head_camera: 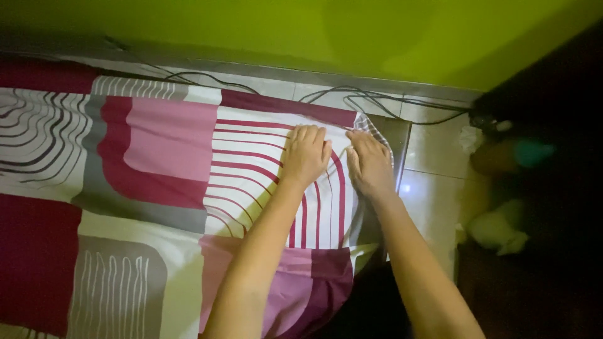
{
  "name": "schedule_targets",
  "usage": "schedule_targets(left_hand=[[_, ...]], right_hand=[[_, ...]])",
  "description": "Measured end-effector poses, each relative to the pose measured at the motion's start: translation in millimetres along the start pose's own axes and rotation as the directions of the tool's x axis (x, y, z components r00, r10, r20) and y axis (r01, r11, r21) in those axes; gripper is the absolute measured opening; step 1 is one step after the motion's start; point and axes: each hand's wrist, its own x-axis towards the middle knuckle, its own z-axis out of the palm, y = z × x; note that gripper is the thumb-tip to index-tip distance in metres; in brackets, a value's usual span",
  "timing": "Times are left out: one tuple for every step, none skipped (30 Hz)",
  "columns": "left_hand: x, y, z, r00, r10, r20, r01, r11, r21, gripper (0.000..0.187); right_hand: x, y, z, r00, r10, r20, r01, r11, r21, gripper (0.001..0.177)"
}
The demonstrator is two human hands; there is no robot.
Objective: Smoothing out and folding a large patterned bedsheet on a mattress.
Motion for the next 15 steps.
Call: schedule_targets(left_hand=[[4, -2, 4, 1.0, 0.002, -0.001, -0.002, 1.0, -0.003, 0.037], [8, -4, 9, 1.0, -0.007, -0.002, 0.007, 1.0, 0.007, 0.03], [11, -6, 13, 1.0, -0.018, -0.003, 0.018, 1.0, 0.018, 0.03], [13, -5, 12, 1.0, -0.016, -0.003, 0.016, 1.0, 0.016, 0.03], [14, -7, 11, 1.0, -0.015, 0.007, 0.015, 1.0, -0.012, 0.028], [16, -8, 9, 1.0, -0.013, 0.018, 0.014, 0.999, -0.04, 0.026], [18, -9, 3, 1.0, -0.009, 0.019, 0.01, 0.999, -0.038, 0.026], [20, -10, -3, 0.999, 0.005, 0.051, -0.001, 0.997, -0.071, 0.025], [24, -11, -8, 0.997, 0.021, 0.077, -0.013, 0.995, -0.103, 0.024], [23, -11, -10, 0.997, 0.025, 0.073, -0.018, 0.995, -0.101, 0.024], [24, -11, -10, 0.993, 0.027, 0.113, -0.017, 0.996, -0.089, 0.023], [25, -11, -10, 0.988, 0.027, 0.153, -0.016, 0.997, -0.077, 0.023], [26, -9, -14, 0.988, 0.034, 0.151, -0.022, 0.997, -0.08, 0.023], [27, -8, -17, 0.984, 0.021, 0.178, -0.008, 0.997, -0.075, 0.023], [26, -6, -21, 0.978, 0.007, 0.21, 0.008, 0.998, -0.069, 0.024]], right_hand=[[0, 2, 2, 1.0, 0.002, -0.002, -0.002, 1.0, -0.003, 0.046], [0, 5, 5, 1.0, 0.006, -0.004, -0.007, 1.0, -0.022, 0.045], [0, 6, 7, 1.0, 0.009, -0.007, -0.01, 0.999, -0.04, 0.044], [-1, 2, 1, 1.0, 0.01, -0.008, -0.011, 0.999, -0.042, 0.044], [-1, -3, -4, 1.0, 0.014, -0.001, -0.014, 1.0, -0.027, 0.043], [-1, -8, -9, 1.0, 0.017, 0.007, -0.017, 1.0, -0.012, 0.043], [-2, -9, -9, 1.0, 0.019, 0.004, -0.019, 1.0, -0.009, 0.043], [-2, -9, -9, 1.0, 0.021, -0.001, -0.021, 1.0, -0.021, 0.042], [-1, -9, -9, 1.0, 0.02, -0.008, -0.021, 0.999, -0.035, 0.042], [-3, -10, -8, 1.0, 0.019, -0.014, -0.02, 0.999, -0.035, 0.042], [-3, -10, -8, 0.999, 0.027, -0.021, -0.028, 0.999, -0.044, 0.041], [-3, -9, -7, 0.999, 0.034, -0.028, -0.035, 0.998, -0.053, 0.04], [-3, -9, -7, 0.999, 0.038, -0.034, -0.04, 0.998, -0.055, 0.04], [-3, -9, -6, 0.998, 0.039, -0.044, -0.042, 0.996, -0.074, 0.039], [-5, -11, -4, 0.998, 0.043, -0.051, -0.048, 0.995, -0.089, 0.038]])
